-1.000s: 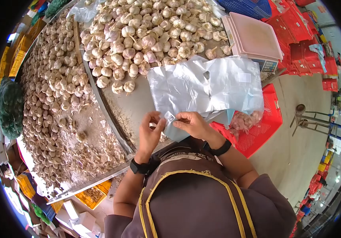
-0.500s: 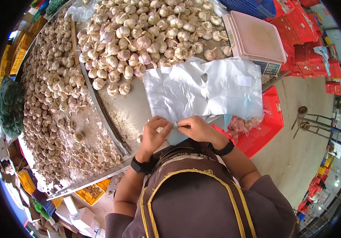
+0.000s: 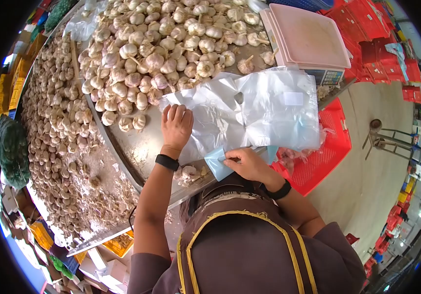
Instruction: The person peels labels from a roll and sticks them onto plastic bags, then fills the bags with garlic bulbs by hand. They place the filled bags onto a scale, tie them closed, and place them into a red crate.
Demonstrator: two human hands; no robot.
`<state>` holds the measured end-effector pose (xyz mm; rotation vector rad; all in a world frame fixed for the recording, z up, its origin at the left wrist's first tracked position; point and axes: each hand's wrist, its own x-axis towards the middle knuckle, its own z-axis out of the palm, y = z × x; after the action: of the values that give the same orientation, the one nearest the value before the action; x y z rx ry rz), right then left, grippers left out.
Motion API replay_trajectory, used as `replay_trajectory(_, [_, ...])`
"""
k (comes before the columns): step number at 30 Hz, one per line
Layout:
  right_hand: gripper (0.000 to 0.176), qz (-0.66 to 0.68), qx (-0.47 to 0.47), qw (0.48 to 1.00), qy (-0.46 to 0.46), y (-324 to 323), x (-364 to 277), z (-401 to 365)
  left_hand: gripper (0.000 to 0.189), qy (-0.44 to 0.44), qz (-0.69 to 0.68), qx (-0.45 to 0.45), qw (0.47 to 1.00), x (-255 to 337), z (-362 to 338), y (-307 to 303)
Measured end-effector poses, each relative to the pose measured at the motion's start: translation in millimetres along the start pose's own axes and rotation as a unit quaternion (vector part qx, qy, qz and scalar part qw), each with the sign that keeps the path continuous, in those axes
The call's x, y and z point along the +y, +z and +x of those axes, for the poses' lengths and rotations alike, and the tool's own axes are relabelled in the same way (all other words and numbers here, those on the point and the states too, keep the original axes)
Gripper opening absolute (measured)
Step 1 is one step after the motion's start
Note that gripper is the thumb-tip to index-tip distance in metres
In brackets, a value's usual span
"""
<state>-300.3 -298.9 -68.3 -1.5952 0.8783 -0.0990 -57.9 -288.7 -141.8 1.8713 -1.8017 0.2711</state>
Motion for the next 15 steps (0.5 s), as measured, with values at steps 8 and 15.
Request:
replay_trajectory(8, [0.017, -0.013, -0.001, 1.000, -0.016, 0, 7, 5, 0.010, 0.017, 0.004, -0.067, 0.998, 7, -18, 16])
replay_trajectory(15, [0.018, 0.134, -0.023, 0.989, 0.050, -3, -2, 18, 0.022, -0.046, -0.099, -0.154, 0.982, 19, -2, -23])
